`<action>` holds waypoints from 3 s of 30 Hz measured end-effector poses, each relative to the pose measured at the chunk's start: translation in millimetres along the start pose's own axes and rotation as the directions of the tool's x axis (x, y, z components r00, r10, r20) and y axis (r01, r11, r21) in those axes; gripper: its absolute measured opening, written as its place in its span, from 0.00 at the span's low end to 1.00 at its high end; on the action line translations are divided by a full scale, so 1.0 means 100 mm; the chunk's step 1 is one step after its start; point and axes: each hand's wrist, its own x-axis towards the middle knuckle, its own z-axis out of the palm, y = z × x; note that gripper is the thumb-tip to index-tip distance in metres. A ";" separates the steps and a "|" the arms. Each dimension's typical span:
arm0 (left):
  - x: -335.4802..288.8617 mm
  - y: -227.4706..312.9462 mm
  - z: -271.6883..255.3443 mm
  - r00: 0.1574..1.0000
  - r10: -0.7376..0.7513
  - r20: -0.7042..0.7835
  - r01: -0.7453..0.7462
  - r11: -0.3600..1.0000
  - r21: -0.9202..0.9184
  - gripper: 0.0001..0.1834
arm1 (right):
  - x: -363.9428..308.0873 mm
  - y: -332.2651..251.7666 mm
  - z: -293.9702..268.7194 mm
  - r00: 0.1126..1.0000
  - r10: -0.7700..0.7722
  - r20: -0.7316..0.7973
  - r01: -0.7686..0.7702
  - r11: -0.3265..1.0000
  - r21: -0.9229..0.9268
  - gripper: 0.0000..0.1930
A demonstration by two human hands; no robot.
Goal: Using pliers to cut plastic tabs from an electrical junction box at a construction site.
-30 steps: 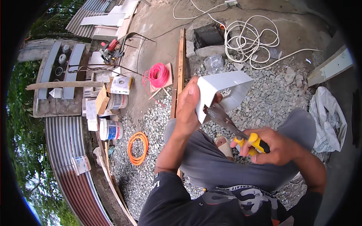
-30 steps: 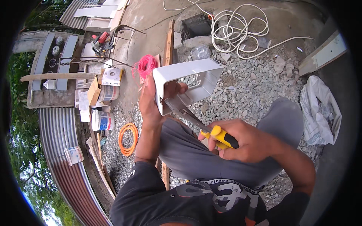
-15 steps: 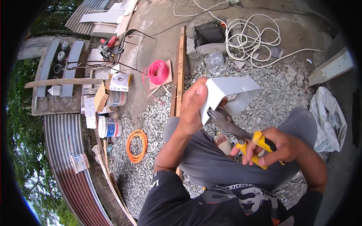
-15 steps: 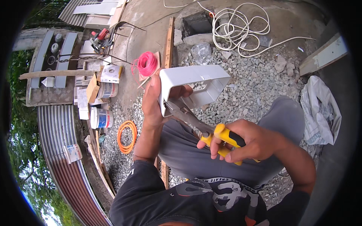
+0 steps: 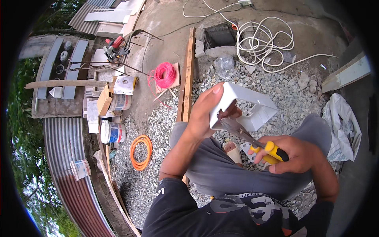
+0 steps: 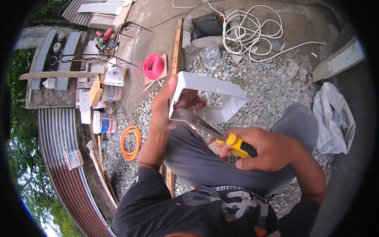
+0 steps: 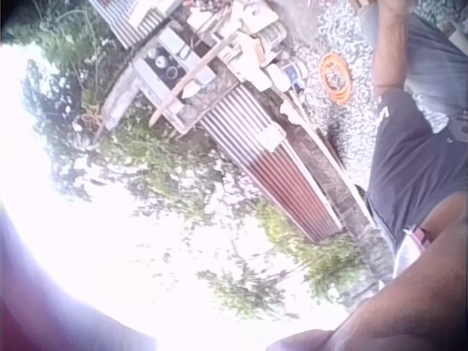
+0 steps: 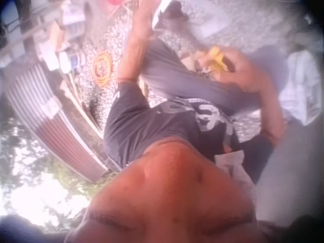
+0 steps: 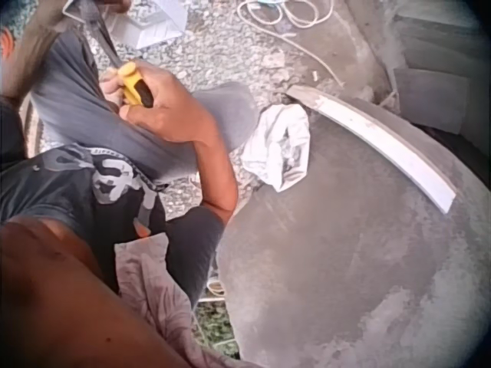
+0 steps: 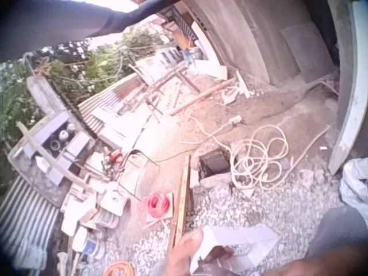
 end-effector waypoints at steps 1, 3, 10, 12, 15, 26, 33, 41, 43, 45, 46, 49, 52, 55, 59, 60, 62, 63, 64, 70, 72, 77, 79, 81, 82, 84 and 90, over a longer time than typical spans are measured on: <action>0.04 -0.02 -0.08 0.993 0.031 0.115 -0.005 0.976 -0.218 0.21 | 0.00 -0.01 0.03 0.992 -0.097 -0.076 0.069 0.949 -0.306 0.15; 0.11 -0.05 -0.18 0.970 0.083 0.230 0.038 0.878 -0.477 0.17 | -0.02 0.04 0.17 0.954 -0.172 -0.244 -0.014 0.790 -0.613 0.17; 0.13 -0.04 -0.16 0.994 0.000 0.109 0.059 0.839 -0.540 0.16 | 0.12 0.01 0.20 0.687 -0.612 -0.392 -0.450 0.066 -0.891 0.11; 0.13 -0.03 -0.15 0.996 -0.003 0.092 0.053 0.832 -0.552 0.17 | 0.15 0.04 0.19 0.667 -0.657 -0.352 -0.516 -0.067 -0.854 0.13; 0.13 -0.05 -0.14 0.993 -0.008 0.114 0.070 0.827 -0.558 0.17 | 0.14 0.03 0.18 0.653 -0.665 -0.363 -0.543 -0.078 -0.836 0.13; 0.19 -0.15 -0.15 0.997 0.023 0.068 0.018 0.841 -0.541 0.17 | 0.32 -0.18 0.17 0.663 -0.685 -0.302 -0.542 -0.162 -0.824 0.13; 0.17 -0.12 -0.14 0.998 -0.002 0.068 0.040 0.827 -0.560 0.15 | 0.38 -0.19 0.18 0.670 -0.689 -0.277 -0.532 -0.185 -0.826 0.12; 0.16 -0.15 -0.19 0.988 0.060 0.145 0.042 0.790 -0.612 0.15 | 0.42 -0.19 0.19 0.681 -0.681 -0.269 -0.522 -0.194 -0.831 0.12; 0.15 -0.14 -0.18 0.990 0.041 0.137 0.054 0.779 -0.624 0.14 | 0.43 -0.18 0.18 0.681 -0.683 -0.264 -0.517 -0.194 -0.834 0.12; 0.15 -0.13 -0.18 0.991 0.022 0.132 0.068 0.768 -0.637 0.14 | 0.43 -0.18 0.17 0.689 -0.670 -0.278 -0.501 -0.162 -0.850 0.11; 0.16 -0.13 -0.18 0.990 0.015 0.142 0.080 0.768 -0.635 0.15 | 0.43 -0.18 0.17 0.689 -0.669 -0.279 -0.502 -0.163 -0.850 0.11; 0.16 -0.13 -0.20 0.986 0.018 0.163 0.092 0.760 -0.643 0.16 | 0.42 -0.19 0.17 0.707 -0.646 -0.287 -0.490 -0.156 -0.857 0.12; 0.16 -0.14 -0.20 0.988 0.026 0.154 0.083 0.750 -0.656 0.17 | 0.42 -0.17 0.16 0.708 -0.650 -0.278 -0.465 -0.131 -0.876 0.12; 0.15 -0.13 -0.18 0.991 0.015 0.130 0.074 0.753 -0.654 0.17 | 0.42 -0.16 0.17 0.709 -0.646 -0.281 -0.474 -0.143 -0.869 0.13; 0.14 -0.12 -0.13 0.996 0.019 0.092 0.043 0.776 -0.629 0.17 | 0.41 -0.15 0.16 0.708 -0.648 -0.281 -0.473 -0.140 -0.870 0.13; 0.13 -0.12 -0.13 0.996 0.018 0.091 0.043 0.777 -0.628 0.17 | 0.41 -0.16 0.16 0.709 -0.649 -0.277 -0.473 -0.146 -0.869 0.13; 0.12 -0.11 -0.13 0.997 0.015 0.081 0.039 0.780 -0.624 0.17 | 0.40 -0.17 0.17 0.708 -0.650 -0.276 -0.469 -0.142 -0.872 0.12; 0.13 -0.14 -0.18 0.997 0.017 0.081 0.037 0.781 -0.623 0.17 | 0.40 -0.17 0.17 0.709 -0.650 -0.274 -0.466 -0.139 -0.874 0.12; 0.16 -0.20 -0.28 0.969 0.083 0.232 0.086 0.768 -0.635 0.14 | 0.40 -0.17 0.18 0.708 -0.652 -0.273 -0.465 -0.139 -0.874 0.12; 0.13 -0.14 -0.12 0.997 0.007 0.074 0.039 0.795 -0.605 0.16 | 0.40 -0.15 0.12 0.700 -0.665 -0.260 -0.453 -0.132 -0.882 0.12; 0.13 -0.15 -0.12 0.998 -0.003 0.068 0.044 0.792 -0.609 0.16 | 0.40 -0.16 0.10 0.695 -0.678 -0.239 -0.442 -0.141 -0.886 0.08; 0.17 -0.20 -0.17 0.996 0.006 0.090 0.051 0.792 -0.608 0.17 | 0.40 -0.14 -0.06 0.756 -0.616 -0.222 -0.412 -0.183 -0.893 0.07; 0.20 -0.21 -0.17 0.998 -0.016 0.059 0.048 0.801 -0.597 0.17 | 0.41 -0.13 -0.12 0.769 -0.602 -0.215 -0.394 -0.182 -0.901 0.09; 0.24 -0.27 -0.25 0.997 -0.031 0.070 0.068 0.782 -0.619 0.17 | 0.45 -0.14 -0.14 0.797 -0.566 -0.211 -0.389 -0.214 -0.896 0.09; 0.24 -0.29 -0.27 0.997 -0.029 0.071 0.067 0.782 -0.619 0.17 | 0.45 -0.13 -0.15 0.797 -0.567 -0.211 -0.390 -0.216 -0.895 0.09; 0.22 -0.27 -0.29 1.000 0.018 -0.019 -0.025 0.858 -0.512 0.17 | 0.46 -0.08 -0.18 0.788 -0.564 -0.244 -0.316 -0.030 -0.948 0.10; 0.26 -0.17 -0.47 0.874 0.413 -0.256 -0.359 0.904 0.233 0.18 | 0.38 -0.12 -0.40 0.824 -0.506 -0.256 0.122 0.599 -0.791 0.14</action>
